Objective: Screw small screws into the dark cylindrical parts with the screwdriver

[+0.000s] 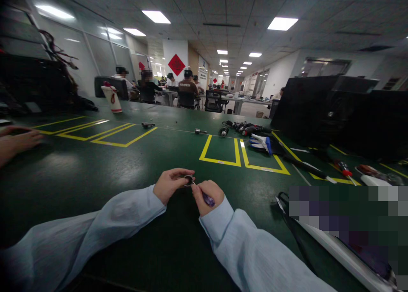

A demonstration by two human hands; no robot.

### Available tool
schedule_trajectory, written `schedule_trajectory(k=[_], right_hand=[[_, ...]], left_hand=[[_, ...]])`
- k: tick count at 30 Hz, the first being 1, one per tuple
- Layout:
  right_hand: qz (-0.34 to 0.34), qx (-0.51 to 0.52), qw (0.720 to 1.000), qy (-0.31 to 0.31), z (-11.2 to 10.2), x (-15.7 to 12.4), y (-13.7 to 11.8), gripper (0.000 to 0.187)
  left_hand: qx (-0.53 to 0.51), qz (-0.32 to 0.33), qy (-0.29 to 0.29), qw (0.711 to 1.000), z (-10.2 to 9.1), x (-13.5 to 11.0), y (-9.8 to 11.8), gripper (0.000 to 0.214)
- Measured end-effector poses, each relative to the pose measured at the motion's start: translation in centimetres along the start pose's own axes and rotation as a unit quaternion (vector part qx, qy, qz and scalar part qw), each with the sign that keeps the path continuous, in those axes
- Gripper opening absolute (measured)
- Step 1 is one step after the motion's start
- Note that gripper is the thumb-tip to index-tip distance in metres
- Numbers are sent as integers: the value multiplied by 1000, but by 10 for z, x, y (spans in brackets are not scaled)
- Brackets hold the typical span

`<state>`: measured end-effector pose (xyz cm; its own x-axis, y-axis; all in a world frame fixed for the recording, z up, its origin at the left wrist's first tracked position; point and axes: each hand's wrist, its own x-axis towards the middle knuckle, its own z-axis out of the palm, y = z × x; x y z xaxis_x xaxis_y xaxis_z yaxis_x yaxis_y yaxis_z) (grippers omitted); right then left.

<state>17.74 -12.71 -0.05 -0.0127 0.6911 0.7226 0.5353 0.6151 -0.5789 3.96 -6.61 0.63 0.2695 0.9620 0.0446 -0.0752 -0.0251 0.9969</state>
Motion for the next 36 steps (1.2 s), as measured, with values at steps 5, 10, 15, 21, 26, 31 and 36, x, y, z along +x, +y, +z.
schedule_trajectory(k=[5, 10, 15, 21, 26, 31, 36], right_hand=[[115, 82, 990, 4, -3, 2, -2, 32], [163, 114, 980, 2, -4, 3, 0, 32], [152, 113, 982, 9, -6, 3, -3, 32], [145, 112, 983, -1, -5, 4, -2, 33], [158, 121, 980, -5, -3, 3, -1, 32], [147, 123, 981, 3, -4, 2, -2, 32], [136, 113, 984, -13, -6, 1, -3, 34]], left_hand=[[-6, -11, -6, 1000, 0, -1, 1, 29], [1, -8, -7, 1000, -1, -1, 0, 29], [0, -5, -8, 1000, -1, 1, -1, 30], [1, -7, -5, 1000, 0, -1, 0, 29], [16, 14, -9, 1000, 1, -2, 0, 27], [22, 28, 3, 999, 1, -1, -2, 24], [29, 15, 3, 999, 1, -2, 2, 24]])
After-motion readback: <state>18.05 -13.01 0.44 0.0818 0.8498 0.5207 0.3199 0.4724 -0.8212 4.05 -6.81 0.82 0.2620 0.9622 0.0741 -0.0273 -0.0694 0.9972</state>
